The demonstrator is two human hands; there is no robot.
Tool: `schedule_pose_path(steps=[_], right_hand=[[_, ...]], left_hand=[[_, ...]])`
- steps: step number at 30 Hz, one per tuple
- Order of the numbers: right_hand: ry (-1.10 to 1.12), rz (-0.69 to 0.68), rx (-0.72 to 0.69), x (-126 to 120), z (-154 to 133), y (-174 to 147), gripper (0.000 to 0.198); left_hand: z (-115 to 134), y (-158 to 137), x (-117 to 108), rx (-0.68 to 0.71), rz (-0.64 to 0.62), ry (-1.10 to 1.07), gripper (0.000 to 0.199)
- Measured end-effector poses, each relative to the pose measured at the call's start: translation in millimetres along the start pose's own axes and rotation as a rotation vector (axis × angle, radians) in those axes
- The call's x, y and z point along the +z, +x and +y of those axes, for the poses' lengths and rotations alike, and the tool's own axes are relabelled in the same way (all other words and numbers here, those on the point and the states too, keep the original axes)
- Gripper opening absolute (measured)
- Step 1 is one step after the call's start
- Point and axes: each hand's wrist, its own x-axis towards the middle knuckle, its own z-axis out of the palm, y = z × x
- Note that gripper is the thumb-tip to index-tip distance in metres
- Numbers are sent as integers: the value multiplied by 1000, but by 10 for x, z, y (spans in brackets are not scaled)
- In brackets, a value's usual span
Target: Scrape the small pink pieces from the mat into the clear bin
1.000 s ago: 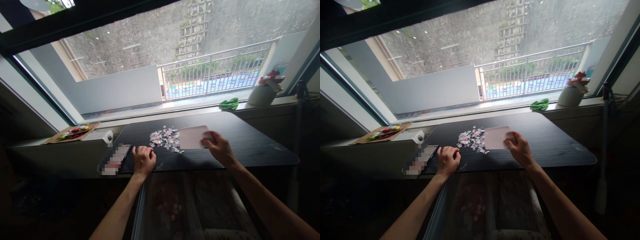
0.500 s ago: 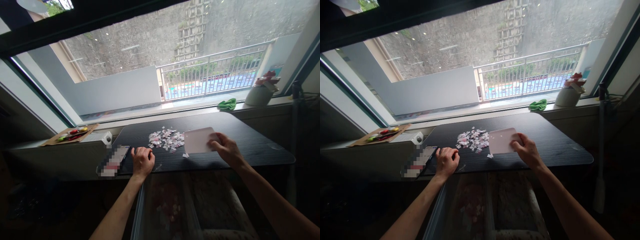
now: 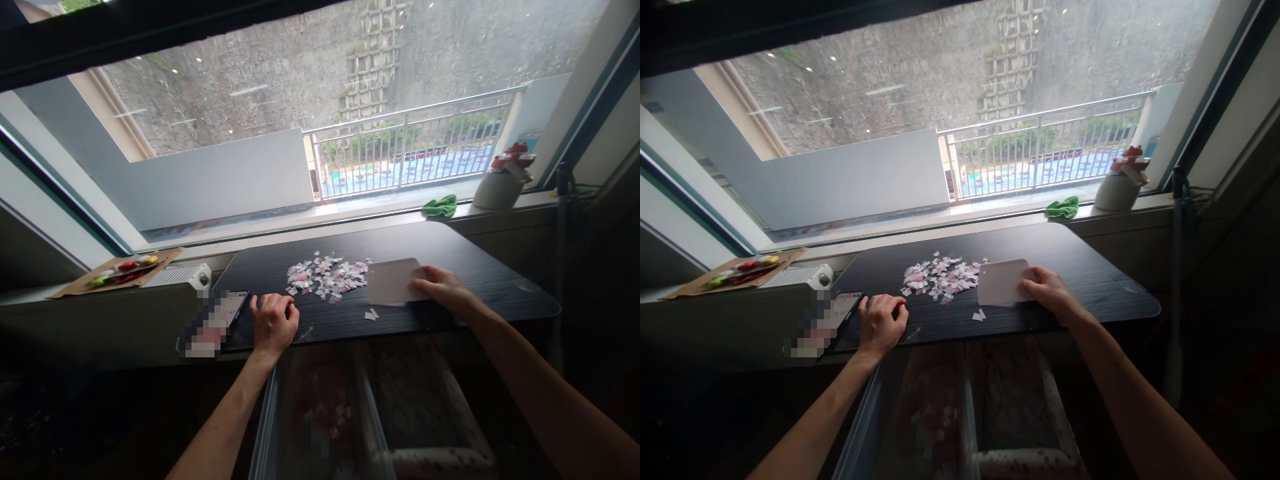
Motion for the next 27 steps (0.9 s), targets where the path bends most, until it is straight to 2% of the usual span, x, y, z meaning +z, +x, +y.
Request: schedule_pose_path(steps=[5, 11, 27], right_hand=[[-16, -96, 38, 6, -56, -13, 17], [28, -144, 106, -17, -106, -65, 17], [121, -230, 112, -84, -72, -99, 28]], left_hand=[[4, 2, 1, -2, 0, 3, 16], [-10, 0, 14, -2, -3, 11, 16], [2, 0, 3, -8, 9, -9, 16]])
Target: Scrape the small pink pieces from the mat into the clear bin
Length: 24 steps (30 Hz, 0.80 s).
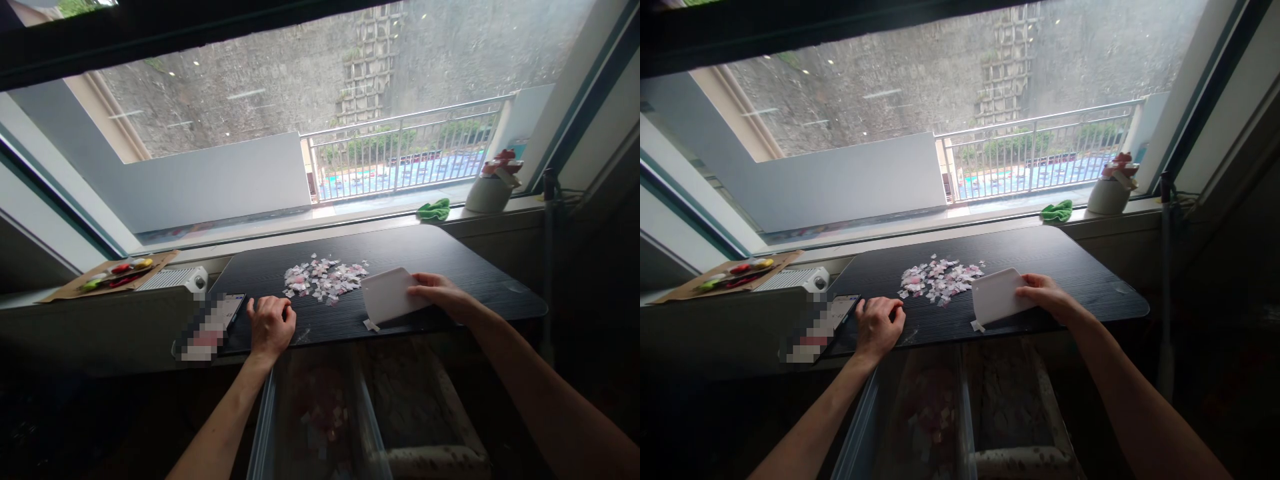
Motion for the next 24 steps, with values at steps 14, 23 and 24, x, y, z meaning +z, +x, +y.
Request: schedule_pose_path(steps=[14, 23, 24], right_hand=[[57, 47, -78, 63, 102, 24, 28], [9, 31, -95, 66, 60, -1, 23], [-11, 28, -89, 61, 54, -8, 22]], left_hand=[[2, 1, 2, -4, -8, 9, 16], [1, 4, -11, 0, -6, 6, 16], [0, 5, -9, 0, -3, 5, 16]])
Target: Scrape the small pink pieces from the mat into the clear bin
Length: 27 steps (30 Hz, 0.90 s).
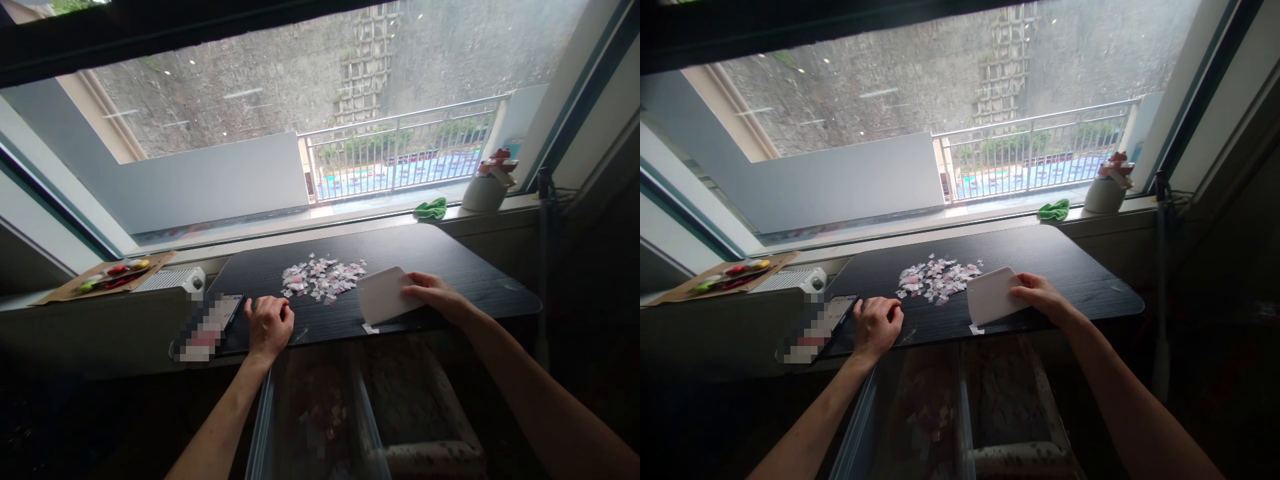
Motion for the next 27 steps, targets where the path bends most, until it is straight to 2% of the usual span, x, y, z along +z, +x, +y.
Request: schedule_pose_path(steps=[7, 27], right_hand=[[63, 34, 10, 15, 0, -19, 24], [87, -30, 29, 0, -16, -35, 29]], left_hand=[[0, -1, 9, 3, 12, -6, 16], [2, 0, 1, -2, 3, 0, 16]])
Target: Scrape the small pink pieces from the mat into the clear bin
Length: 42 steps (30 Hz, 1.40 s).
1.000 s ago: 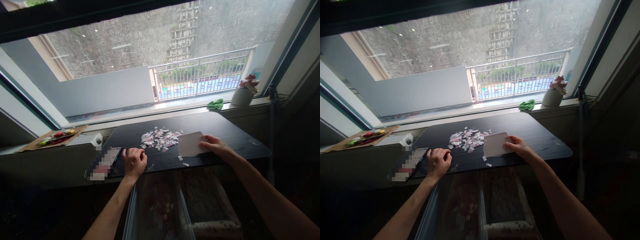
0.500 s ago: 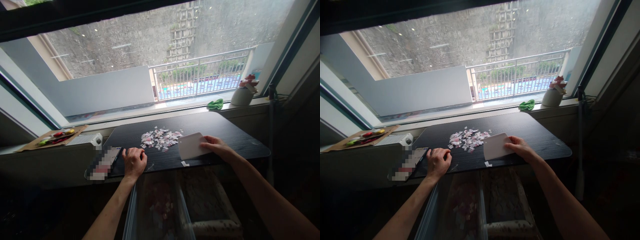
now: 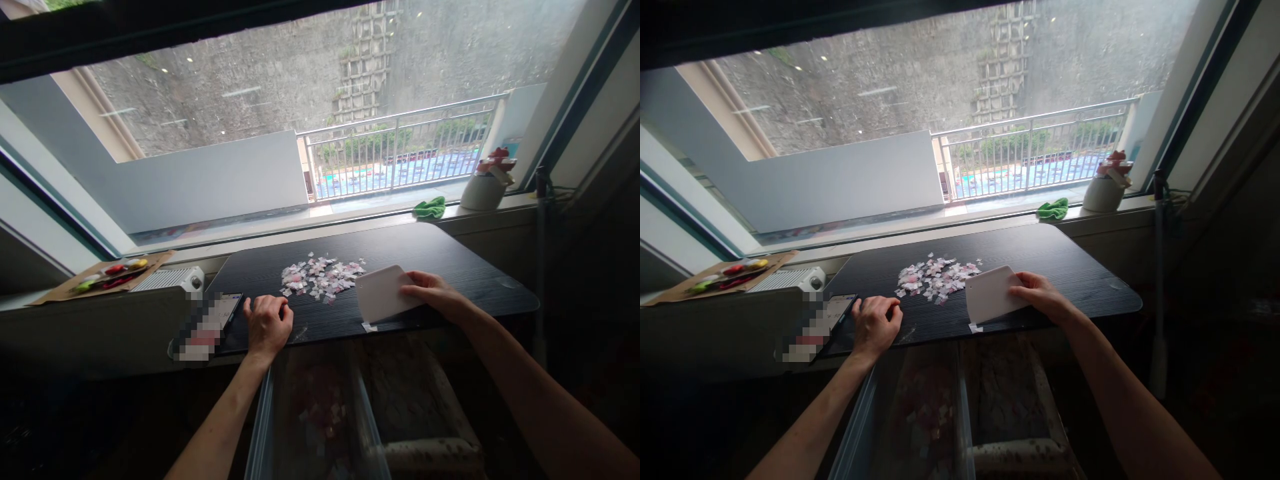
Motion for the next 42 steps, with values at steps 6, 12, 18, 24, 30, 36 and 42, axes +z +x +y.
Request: schedule_pose_path(steps=[6, 12, 18, 24, 30, 36, 42], right_hand=[[-36, 15, -23, -13, 15, -1, 27], [-57, -2, -22, -53, 47, 10, 26], [-36, 8, -34, -62, 58, 7, 27], [-73, 125, -77, -40, 113, 69, 27], [-89, 24, -38, -22, 78, 67, 27], [-8, -14, 0, -15, 11, 68, 26], [-29, 36, 22, 74, -48, 99, 19]], left_hand=[[2, -1, -3, -8, -9, -4, 17], [-7, -5, 7, -7, -1, -1, 16], [-16, -6, 13, -6, -8, 10, 15], [-12, -7, 13, -4, -4, 7, 15], [-13, -2, 13, -5, -5, 3, 17], [-20, 0, 14, -2, -5, 11, 17], [-16, -3, 11, -11, -11, 8, 17]])
